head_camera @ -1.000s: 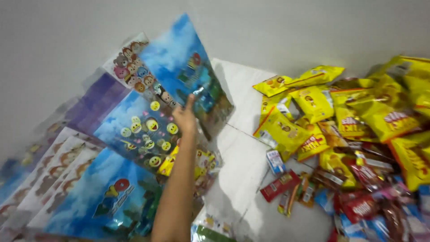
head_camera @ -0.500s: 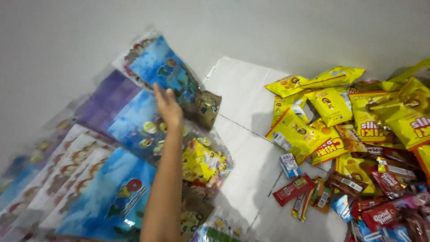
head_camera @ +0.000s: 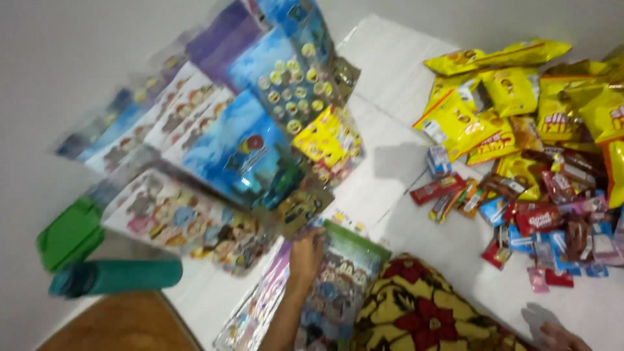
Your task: Packing various small snack items into clear plastic bags.
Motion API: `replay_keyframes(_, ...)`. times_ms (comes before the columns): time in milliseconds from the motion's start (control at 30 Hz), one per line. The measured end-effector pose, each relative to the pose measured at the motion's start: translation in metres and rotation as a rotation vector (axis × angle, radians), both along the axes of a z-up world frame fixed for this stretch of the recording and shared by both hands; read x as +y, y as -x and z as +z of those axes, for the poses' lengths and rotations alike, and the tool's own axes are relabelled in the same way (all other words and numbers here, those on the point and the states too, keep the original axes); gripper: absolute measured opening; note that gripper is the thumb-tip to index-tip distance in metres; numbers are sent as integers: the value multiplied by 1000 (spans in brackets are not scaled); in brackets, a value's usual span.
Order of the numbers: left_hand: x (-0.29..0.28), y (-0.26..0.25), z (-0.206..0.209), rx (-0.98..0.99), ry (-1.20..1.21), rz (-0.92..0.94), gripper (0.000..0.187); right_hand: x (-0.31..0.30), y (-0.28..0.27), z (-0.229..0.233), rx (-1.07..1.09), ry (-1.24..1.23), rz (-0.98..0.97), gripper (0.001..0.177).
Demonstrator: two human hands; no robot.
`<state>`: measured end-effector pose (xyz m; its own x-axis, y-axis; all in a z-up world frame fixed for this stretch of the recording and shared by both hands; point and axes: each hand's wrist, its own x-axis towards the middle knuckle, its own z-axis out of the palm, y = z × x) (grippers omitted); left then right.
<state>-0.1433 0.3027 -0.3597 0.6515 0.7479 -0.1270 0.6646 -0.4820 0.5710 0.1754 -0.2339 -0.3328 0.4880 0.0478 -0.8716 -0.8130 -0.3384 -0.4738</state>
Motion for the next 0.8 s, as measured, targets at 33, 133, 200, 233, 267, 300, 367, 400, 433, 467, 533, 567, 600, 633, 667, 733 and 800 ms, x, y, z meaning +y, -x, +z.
replay_keyframes(33, -11, 24, -15, -17, -70, 8, 34, 16, 31, 0, 8, 6, 8, 43)
replay_keyframes(133, -40, 75, -64, -47, -206, 38, 58, 13, 73, -21, -189, 124, 230, 40)
replay_keyframes(200, -51, 88, -85, -72, -276, 53, 57, 17, 86, -16, -411, 212, 440, 38)
replay_keyframes(233, -57, 92, -88, -67, -329, 47, 40, 26, 97, 1, -448, 195, 358, 35)
replay_keyframes(267, -63, 94, -91, -62, -382, 41, 25, 34, 107, 17, -484, 177, 274, 33)
replay_keyframes(300, -69, 91, -76, -62, -382, 45, 25, 54, 118, 61, -484, 177, 279, 33)
replay_keyframes(367, -78, 82, -47, 75, -362, 171, 29, 95, 138, 148, -260, 207, 149, 40)
replay_keyframes(400, -78, 80, -44, 70, -365, 173, 29, 94, 140, 150, -264, 205, 148, 40)
replay_keyframes(433, -78, 79, -41, 96, -336, 202, 18, 93, 143, 152, -267, 250, 150, 40)
replay_keyframes(467, -78, 78, -38, 121, -308, 231, 13, 92, 145, 154, -270, 294, 152, 39)
replay_keyframes(533, -76, 68, -6, 232, -197, 246, 7, 88, 142, 152, -265, 281, 152, 40)
replay_keyframes(567, -73, 62, 10, 342, -84, 261, 11, 86, 140, 150, -260, 268, 152, 40)
replay_keyframes(600, -66, 61, 5, 340, -91, 256, 11, 83, 140, 148, -261, 263, 145, 40)
replay_keyframes(633, -59, 58, 1, 241, -172, 189, 13, 81, 139, 147, -255, 259, 146, 41)
replay_keyframes(667, -51, 56, -3, 141, -251, 121, 16, 79, 137, 146, -250, 256, 146, 43)
replay_keyframes(733, -37, 33, 27, 71, -173, 130, 20, 77, 142, 143, -286, 214, 117, 41)
replay_keyframes(800, -31, 2, 67, -3, -94, 129, 24, 74, 143, 141, -326, 174, 77, 40)
